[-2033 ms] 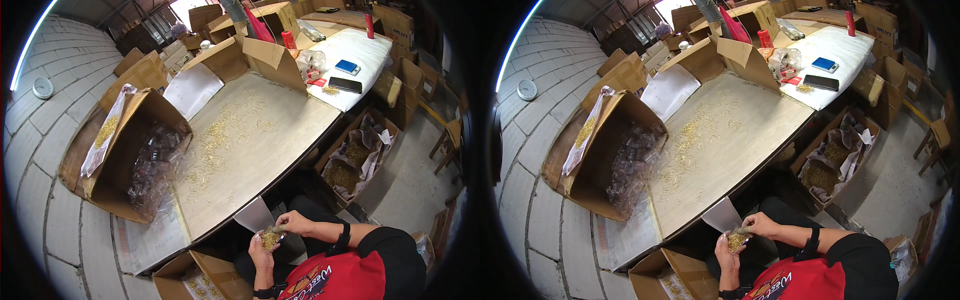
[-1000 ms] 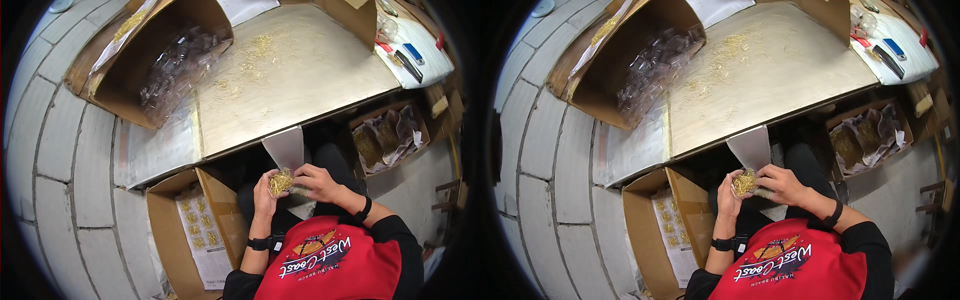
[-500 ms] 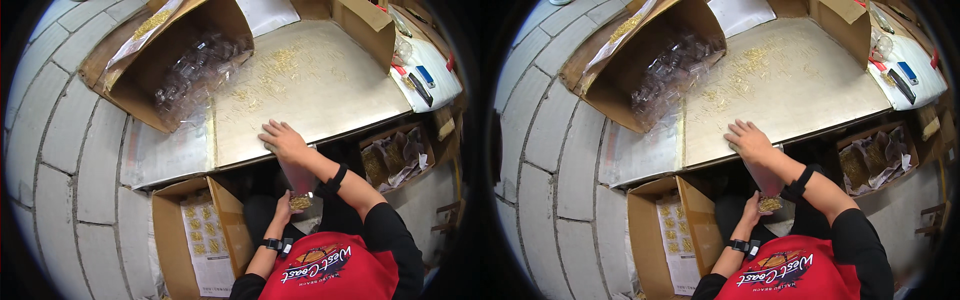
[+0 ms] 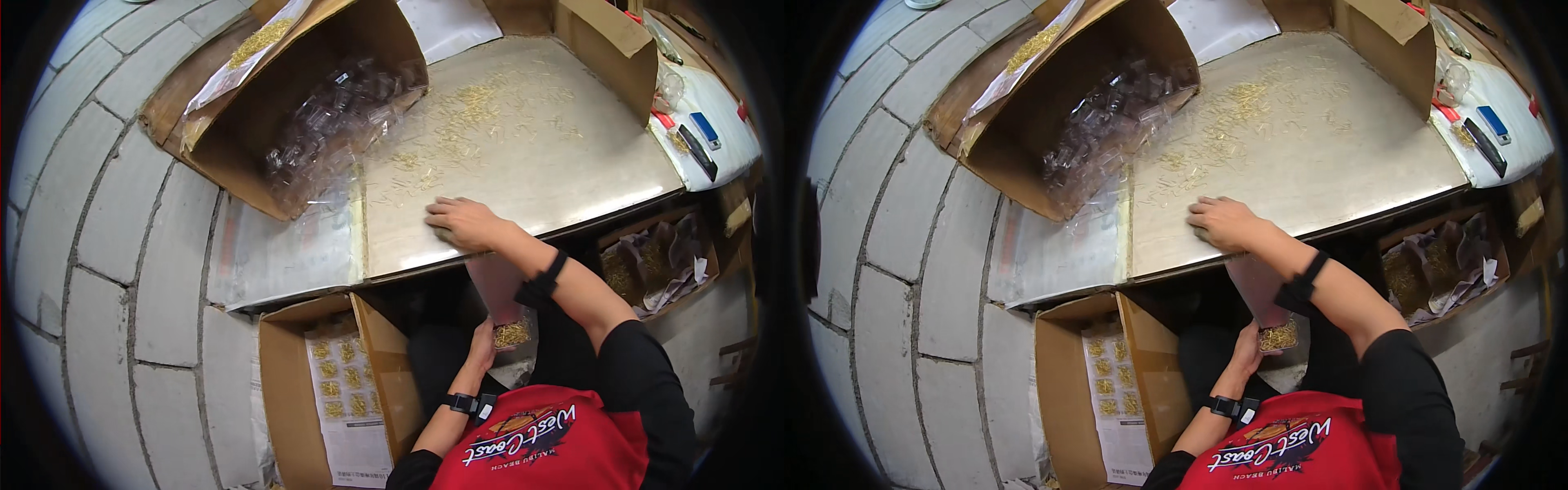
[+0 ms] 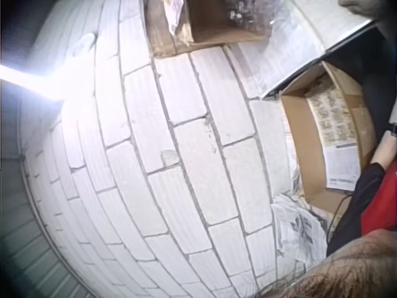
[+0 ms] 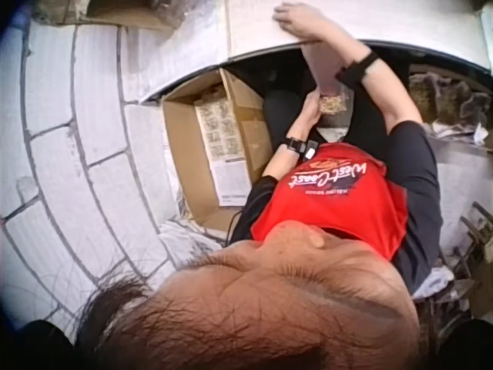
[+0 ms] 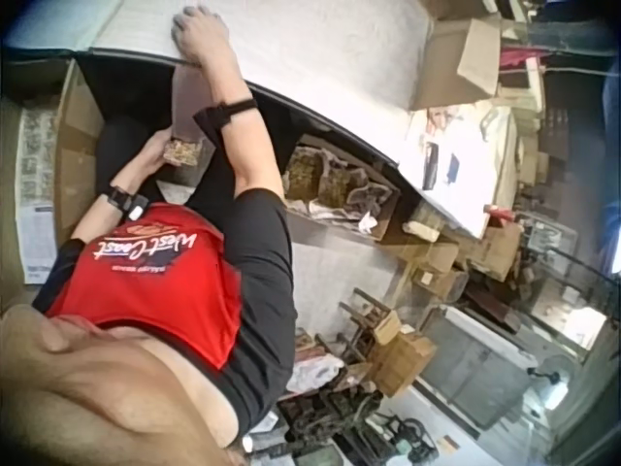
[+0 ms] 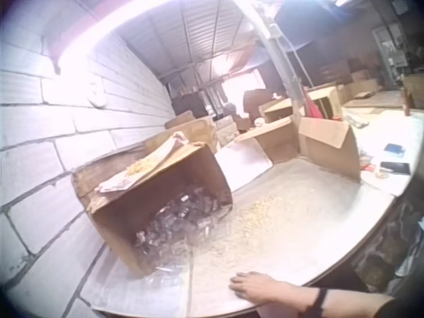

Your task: The person operates a packaging machine to seal green items into plastic blisters and places them into a cardboard box. They then manually fill small plastic containers with yellow granular material from a table, seal them, and arrange them in a second box.

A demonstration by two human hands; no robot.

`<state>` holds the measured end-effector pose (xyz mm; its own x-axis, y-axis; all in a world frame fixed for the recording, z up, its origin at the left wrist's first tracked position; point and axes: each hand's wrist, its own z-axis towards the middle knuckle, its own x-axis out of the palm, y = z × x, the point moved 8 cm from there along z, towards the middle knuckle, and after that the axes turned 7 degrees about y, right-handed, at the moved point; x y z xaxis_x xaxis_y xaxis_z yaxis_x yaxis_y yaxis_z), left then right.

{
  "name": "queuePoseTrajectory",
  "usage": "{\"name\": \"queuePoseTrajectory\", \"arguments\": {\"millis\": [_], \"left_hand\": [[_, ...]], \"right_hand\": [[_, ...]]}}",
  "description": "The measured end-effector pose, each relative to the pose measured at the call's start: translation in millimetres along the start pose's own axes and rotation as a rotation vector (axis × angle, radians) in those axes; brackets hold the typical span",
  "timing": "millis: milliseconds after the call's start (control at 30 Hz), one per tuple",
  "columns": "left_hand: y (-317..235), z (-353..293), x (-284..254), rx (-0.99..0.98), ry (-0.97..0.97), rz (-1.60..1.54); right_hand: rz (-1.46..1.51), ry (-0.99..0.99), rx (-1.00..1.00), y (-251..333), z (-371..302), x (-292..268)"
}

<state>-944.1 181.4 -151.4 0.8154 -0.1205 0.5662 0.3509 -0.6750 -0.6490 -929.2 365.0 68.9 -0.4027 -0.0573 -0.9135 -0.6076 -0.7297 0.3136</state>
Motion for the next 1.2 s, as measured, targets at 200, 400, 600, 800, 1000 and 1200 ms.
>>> {"name": "queuePoseTrajectory", "arguments": {"millis": [200,400,600,800,1000,1200], "left_hand": [[7,9,2,0.043,-0.015,-0.089],[7,-2,4,0.015,0.082,-0.061],[20,-27,5,-0.119,0.214,-0.081],[-30,-41,39,0.027,0.195,0.068],[-78,-52,78,0.122,0.204,-0.042],[-128,-64,83,0.206,0.075,0.195]], "right_hand": [[0.057,-0.063,0.060,45,-123,-18],[0.327,-0.093,0.219,50,-203,-19],[0.462,-0.151,0.408,37,-242,-9],[0.425,-0.253,0.288,62,-236,-13],[0.215,-0.125,0.157,85,-223,-23],[0.219,-0.269,0.064,95,-199,-67]]}}
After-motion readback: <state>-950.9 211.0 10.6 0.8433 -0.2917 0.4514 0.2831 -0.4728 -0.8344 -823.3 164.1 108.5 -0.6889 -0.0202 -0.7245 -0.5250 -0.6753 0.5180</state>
